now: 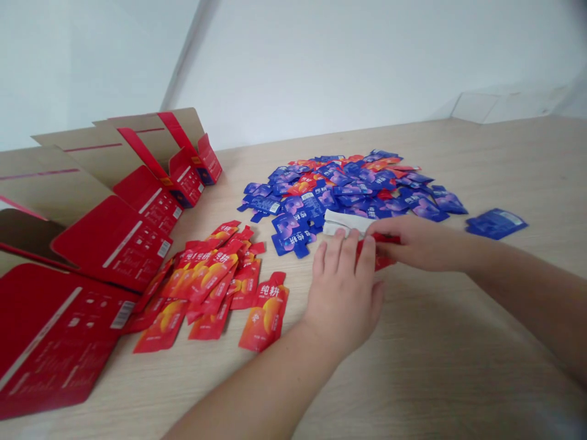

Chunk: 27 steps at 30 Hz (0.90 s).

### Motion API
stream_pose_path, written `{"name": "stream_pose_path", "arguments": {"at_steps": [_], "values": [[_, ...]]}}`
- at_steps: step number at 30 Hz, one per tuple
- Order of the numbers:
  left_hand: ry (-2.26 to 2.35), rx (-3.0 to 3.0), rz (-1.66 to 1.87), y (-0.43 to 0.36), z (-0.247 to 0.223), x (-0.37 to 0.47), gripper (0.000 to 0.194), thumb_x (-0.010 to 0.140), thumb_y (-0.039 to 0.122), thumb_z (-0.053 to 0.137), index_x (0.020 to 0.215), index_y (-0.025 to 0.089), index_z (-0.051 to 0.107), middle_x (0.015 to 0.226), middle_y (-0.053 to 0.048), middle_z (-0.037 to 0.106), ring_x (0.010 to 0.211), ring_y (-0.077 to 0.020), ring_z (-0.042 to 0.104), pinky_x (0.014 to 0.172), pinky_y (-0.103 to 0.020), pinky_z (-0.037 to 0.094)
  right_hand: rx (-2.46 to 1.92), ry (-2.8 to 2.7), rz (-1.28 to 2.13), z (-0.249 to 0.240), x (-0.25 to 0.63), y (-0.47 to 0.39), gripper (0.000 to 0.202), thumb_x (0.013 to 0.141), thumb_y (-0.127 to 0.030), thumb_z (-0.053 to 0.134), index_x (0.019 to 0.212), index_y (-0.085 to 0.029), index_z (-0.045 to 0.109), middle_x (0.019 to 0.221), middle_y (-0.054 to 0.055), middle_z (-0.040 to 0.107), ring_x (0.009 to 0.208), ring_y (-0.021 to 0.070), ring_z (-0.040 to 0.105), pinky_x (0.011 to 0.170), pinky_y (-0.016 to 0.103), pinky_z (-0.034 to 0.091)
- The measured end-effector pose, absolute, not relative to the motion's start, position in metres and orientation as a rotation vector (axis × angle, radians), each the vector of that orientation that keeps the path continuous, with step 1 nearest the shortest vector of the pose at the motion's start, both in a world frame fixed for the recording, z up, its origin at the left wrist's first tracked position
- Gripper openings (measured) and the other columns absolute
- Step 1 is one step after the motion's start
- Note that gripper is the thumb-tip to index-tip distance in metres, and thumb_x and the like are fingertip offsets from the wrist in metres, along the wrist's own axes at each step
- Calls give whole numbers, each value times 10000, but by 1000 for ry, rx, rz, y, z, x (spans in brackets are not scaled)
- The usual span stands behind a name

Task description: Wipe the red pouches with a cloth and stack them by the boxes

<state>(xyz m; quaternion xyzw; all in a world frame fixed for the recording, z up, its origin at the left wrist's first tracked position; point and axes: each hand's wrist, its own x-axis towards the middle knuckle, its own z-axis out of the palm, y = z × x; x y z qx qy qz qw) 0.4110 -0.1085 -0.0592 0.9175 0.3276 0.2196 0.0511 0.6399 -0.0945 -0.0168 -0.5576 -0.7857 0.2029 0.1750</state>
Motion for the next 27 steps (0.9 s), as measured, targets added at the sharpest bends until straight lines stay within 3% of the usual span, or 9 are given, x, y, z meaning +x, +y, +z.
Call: {"name": "stream_pose_path", "arguments": {"at_steps": [2, 5, 8, 10, 14, 17, 20, 24, 27], "values": [[989, 2735, 527, -107, -63, 414, 788, 1047, 324, 621, 1701, 134, 224, 1516, -193, 580, 1374, -360, 588, 1145, -537, 509, -1561, -2168, 640, -26, 635, -103, 231, 1015, -436, 590, 924, -278, 731, 845, 5, 786, 747, 233, 716, 670, 356, 550], [1091, 2632, 399, -107, -70, 418, 752, 1054, 249, 586, 1703, 145, 220, 1351, -166, 637, 1140, -320, 702, 955, -459, 611, -1580, -1934, 362, -50, 641, -95, 291, 1058, -458, 524, 1037, -262, 738, 954, 49, 800, 868, 259, 740, 781, 412, 596], [1120, 2549, 375, -107, -75, 420, 635, 1043, 229, 575, 1634, 99, 379, 1481, -222, 560, 1248, -324, 676, 1031, -436, 593, -1510, -1962, 56, -79, 656, -80, 351, 1060, -397, 508, 1291, -247, 724, 1409, 132, 728, 1330, 336, 656, 1120, 575, 515], [1092, 2576, 378, -107, -78, 420, 593, 1034, 177, 535, 1608, 69, 428, 1627, -258, 446, 1441, -341, 561, 1158, -446, 520, -1494, -2148, 47, -93, 663, -73, 368, 1032, -355, 548, 1343, -255, 717, 1550, 130, 642, 1456, 340, 571, 1204, 597, 451], [974, 2736, 216, -104, -82, 417, 551, 1031, 125, 453, 1577, 69, 502, 1725, -206, 393, 1624, -356, 330, 1289, -562, 367, -1605, -2271, -54, -97, 660, -71, 313, 989, -302, 593, 1255, -191, 715, 1463, 186, 681, 1358, 364, 638, 1147, 560, 507], [878, 2809, 162, -103, -78, 415, 506, 1057, 152, 423, 1542, 102, 559, 1675, -141, 500, 1573, -304, 421, 1254, -529, 425, -1730, -2252, -139, -88, 655, -73, 490, 952, -214, 574, 1432, -122, 603, 1414, 226, 694, 1262, 379, 685, 1069, 537, 547], [908, 2830, 201, -106, -70, 414, 494, 1042, 223, 484, 1514, 134, 597, 1643, -126, 543, 1461, -345, 513, 1151, -546, 506, -1823, -2308, -168, -78, 660, -80, 641, 901, -165, 575, 1540, -136, 532, 1360, 200, 730, 1187, 379, 714, 1020, 520, 561], [940, 2771, 254, -112, -65, 411, 534, 1009, 313, 553, 1515, 149, 598, 1611, -131, 569, 1338, -377, 564, 1126, -568, 502, -1848, -2441, -90, -64, 676, -102, 438, 848, -164, 616, 1273, -200, 716, 1194, 161, 766, 1071, 368, 729, 932, 501, 582], [946, 2723, 269, -113, -66, 412, 563, 1030, 369, 560, 1530, 111, 561, 1591, -157, 574, 1427, -364, 506, 1214, -552, 428, -1783, -2399, -14, -59, 680, -116, 432, 879, -265, 682, 1304, -198, 716, 1248, 174, 740, 1137, 382, 709, 994, 528, 572]]}}
